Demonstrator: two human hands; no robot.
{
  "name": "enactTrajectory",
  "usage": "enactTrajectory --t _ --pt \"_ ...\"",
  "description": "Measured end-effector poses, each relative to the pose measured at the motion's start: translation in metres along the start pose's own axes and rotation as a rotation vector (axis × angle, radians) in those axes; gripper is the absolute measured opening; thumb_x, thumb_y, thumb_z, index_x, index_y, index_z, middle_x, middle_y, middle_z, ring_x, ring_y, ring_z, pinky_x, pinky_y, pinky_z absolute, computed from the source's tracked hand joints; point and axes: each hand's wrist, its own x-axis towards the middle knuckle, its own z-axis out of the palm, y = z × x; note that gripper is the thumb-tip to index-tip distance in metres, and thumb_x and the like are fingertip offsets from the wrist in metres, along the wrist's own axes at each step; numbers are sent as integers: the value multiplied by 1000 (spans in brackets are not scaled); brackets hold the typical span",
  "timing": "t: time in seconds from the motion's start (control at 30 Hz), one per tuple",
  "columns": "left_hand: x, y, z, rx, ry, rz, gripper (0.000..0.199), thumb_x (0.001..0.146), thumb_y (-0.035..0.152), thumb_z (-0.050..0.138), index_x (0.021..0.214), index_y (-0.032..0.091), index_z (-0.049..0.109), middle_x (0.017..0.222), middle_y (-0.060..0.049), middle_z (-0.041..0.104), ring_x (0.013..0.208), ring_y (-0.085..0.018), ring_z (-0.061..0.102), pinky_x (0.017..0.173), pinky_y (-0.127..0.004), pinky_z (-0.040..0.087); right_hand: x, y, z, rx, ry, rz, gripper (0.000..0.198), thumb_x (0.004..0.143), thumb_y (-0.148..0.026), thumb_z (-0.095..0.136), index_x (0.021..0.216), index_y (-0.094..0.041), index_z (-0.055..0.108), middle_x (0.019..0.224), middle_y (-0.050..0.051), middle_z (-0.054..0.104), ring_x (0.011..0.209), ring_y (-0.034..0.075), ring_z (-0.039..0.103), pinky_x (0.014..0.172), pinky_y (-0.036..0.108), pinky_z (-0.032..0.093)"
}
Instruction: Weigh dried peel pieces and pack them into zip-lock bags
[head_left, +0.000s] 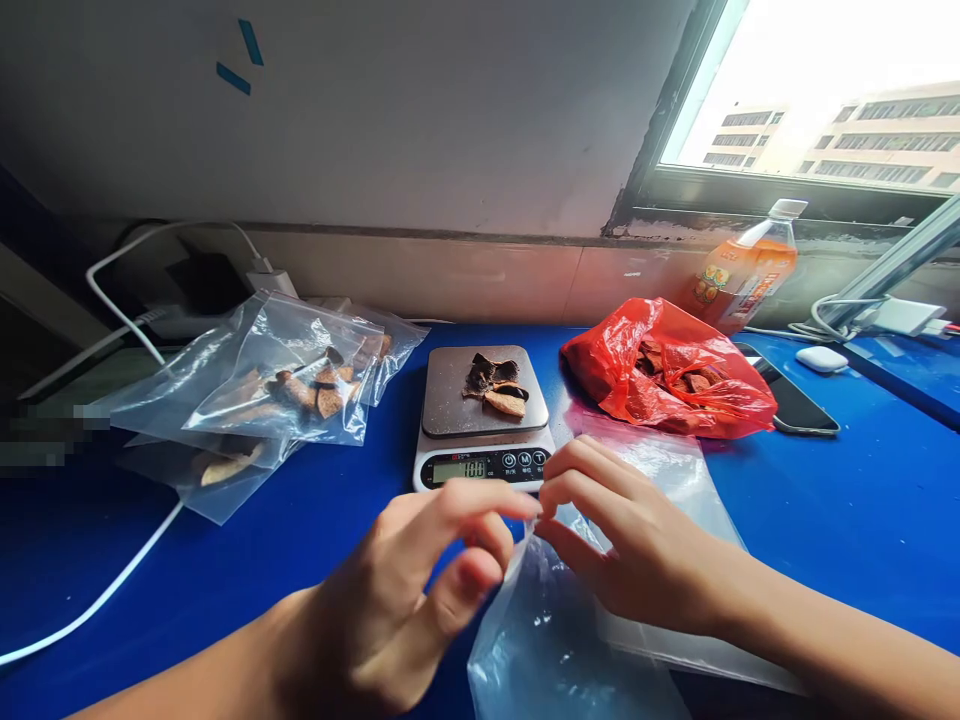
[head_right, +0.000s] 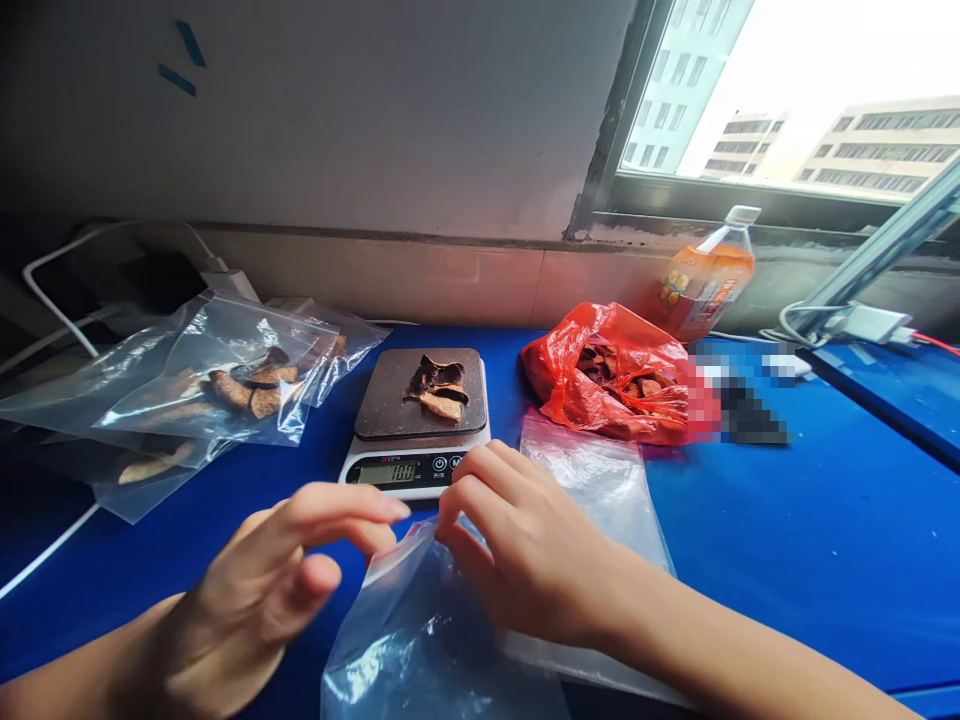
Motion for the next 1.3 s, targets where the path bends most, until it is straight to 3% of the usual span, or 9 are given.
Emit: enactTrajectory --t 0.1,0.2,0.3,0.4,0.5,0.73,0.97,1.13,1.3 --pt "2 1 0 -98 28 -129 32 103 18 33 131 24 46 76 1 68 68 -11 67 67 -20 55 1 -7 -4 -2 9 -62 11 93 -11 50 87 -18 56 77 4 59 71 15 51 62 27 44" --pt "7 3 1 68 -40 52 26 93 7 47 115 21 53 79 0 70 67 -12 66 65 -22 53 1 -11 -6 12 20 -102 10 92 -11 52 86 -17 56 74 3 59 69 15 49 60 27 41" --pt "9 5 2 180 -142 240 17 92 6 48 102 18 55 73 -1 69 59 -13 62 57 -26 47 -1 -13 -6 36 17 -132 10 92 -10 53 86 -17 56 75 3 59 70 15 48 62 28 41" --pt "9 5 3 164 -158 231 12 98 10 46 95 17 54 72 0 69 57 -12 60 56 -26 44 -3 -12 -5 47 0 -158 9 92 -9 54 87 -16 57 76 4 59 72 15 48 64 29 42" --pt "10 4 1 205 -157 259 19 99 10 43 87 16 56 70 0 66 56 -12 55 54 -27 40 -4 -11 -6 48 -9 -181 8 91 -8 55 86 -15 58 76 4 58 73 15 46 64 29 41" --pt "14 3 -5 342 -223 322 34 101 8 32 78 14 57 59 1 51 53 -13 38 50 -30 27 -1 -16 -13 178 -301 -38 14 88 -4 48 91 -15 57 84 4 57 75 13 45 67 27 40" --pt "13 2 -7 364 -277 335 36 100 8 33 75 16 57 59 1 51 53 -14 38 50 -31 28 5 -13 -23 356 -434 4 15 84 -2 52 86 -16 53 89 3 56 80 12 47 69 24 41" --pt "15 -7 -19 365 -243 242 25 95 3 41 88 16 60 73 -2 66 63 -14 55 60 -28 42 5 -9 -31 541 -377 59 19 80 -1 53 87 -19 50 90 3 59 84 13 52 75 24 47" --pt "18 4 -27 -21 -377 -69 14 89 8 57 94 19 64 98 -4 68 84 -13 65 76 -20 52 3 -6 -28 415 -356 112 17 87 -4 50 94 -20 51 97 5 60 89 14 55 77 26 49"
